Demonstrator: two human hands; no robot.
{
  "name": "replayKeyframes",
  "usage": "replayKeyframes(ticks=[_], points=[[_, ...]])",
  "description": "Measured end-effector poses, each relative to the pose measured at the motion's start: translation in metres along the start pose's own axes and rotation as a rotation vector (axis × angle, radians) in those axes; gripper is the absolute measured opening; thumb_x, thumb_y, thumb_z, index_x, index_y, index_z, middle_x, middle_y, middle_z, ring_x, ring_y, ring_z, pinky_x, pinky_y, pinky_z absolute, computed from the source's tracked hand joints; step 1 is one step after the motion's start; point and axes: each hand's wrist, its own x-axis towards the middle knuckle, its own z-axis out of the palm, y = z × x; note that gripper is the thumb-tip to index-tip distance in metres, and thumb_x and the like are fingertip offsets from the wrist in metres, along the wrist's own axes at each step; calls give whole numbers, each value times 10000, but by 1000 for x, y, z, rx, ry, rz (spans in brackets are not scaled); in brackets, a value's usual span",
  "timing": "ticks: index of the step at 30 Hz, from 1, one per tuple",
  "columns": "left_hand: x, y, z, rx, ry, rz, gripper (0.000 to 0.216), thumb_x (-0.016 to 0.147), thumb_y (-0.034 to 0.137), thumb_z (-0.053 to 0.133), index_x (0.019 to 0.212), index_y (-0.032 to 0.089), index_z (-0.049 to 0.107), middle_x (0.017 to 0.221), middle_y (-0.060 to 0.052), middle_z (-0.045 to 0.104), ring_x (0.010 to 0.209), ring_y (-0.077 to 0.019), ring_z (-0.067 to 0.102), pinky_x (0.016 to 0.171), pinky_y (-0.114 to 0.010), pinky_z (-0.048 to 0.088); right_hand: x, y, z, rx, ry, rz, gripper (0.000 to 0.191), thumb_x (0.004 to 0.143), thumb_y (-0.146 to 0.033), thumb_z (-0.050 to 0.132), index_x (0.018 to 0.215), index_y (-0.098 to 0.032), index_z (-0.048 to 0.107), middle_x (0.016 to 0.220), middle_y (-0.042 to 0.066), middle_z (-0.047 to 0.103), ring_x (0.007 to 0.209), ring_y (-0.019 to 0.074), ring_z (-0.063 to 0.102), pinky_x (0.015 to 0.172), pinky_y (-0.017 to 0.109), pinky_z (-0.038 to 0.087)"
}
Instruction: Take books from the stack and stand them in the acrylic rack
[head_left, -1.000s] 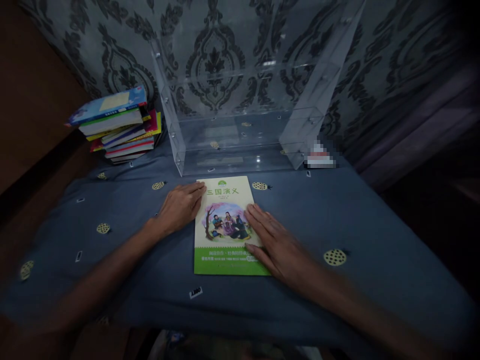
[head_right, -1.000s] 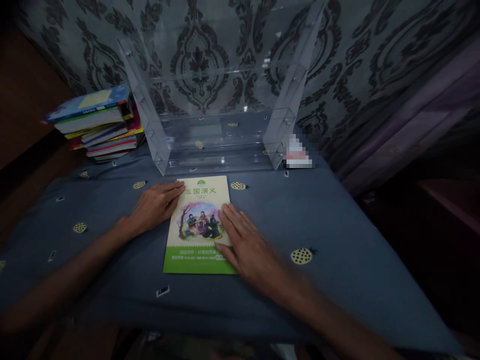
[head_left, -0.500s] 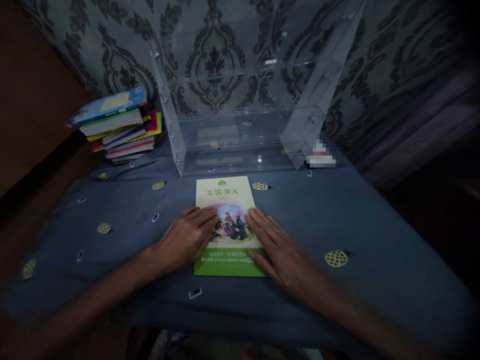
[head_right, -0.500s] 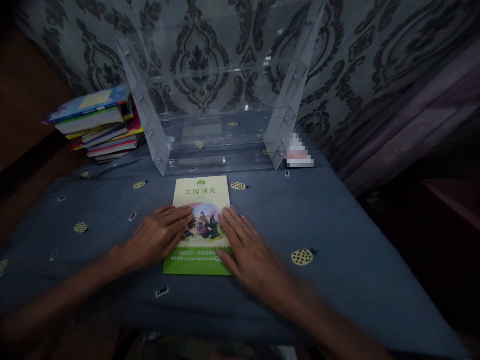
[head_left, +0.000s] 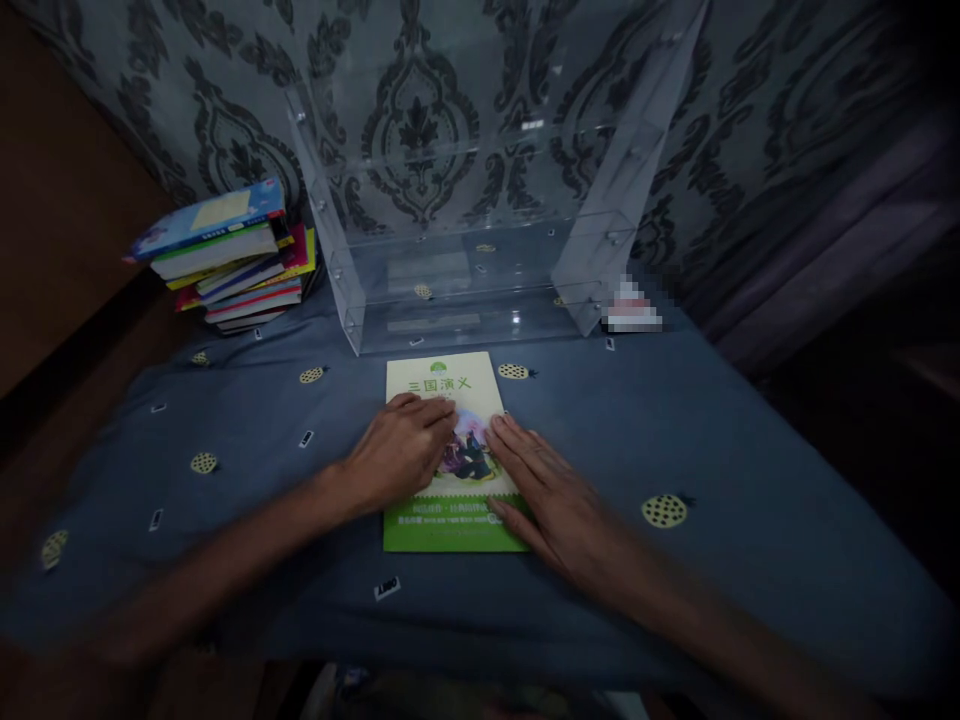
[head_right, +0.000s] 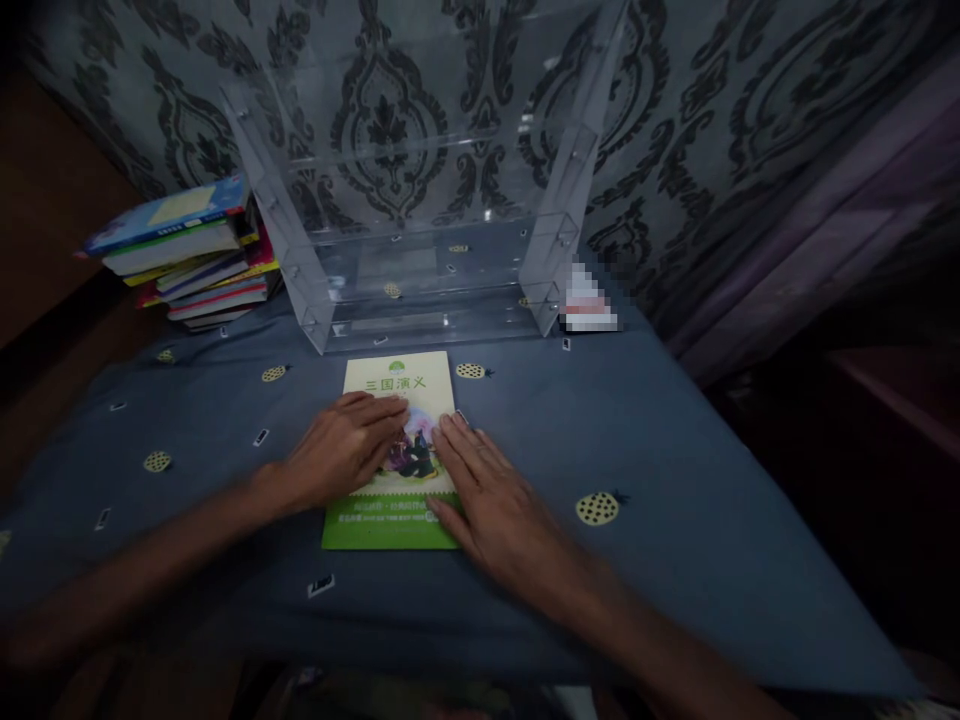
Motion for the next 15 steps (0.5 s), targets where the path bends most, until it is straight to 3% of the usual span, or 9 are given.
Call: replayKeyframes(ticks=[10,15], points=[[64,-16,25,-6,20,-14,323,974,166,456,1222,109,656,1340,-152,668,1208,-252,662,1044,-447,512,0,1,1,-24,11,-22,710,1056,-396,400,1638,-183,52,1637,156,328,1529,279,271,1217,515,366],[60,-13,31,-50,31,20,377,991,172,432,1318,104,605,1421,-142,613,1338,-233,572,1107,-438,464,0,2,3,-26,16,-12,705,1055,-409,403,1637,-191,70,1649,148,304,1527,271,278,1220,515,359]])
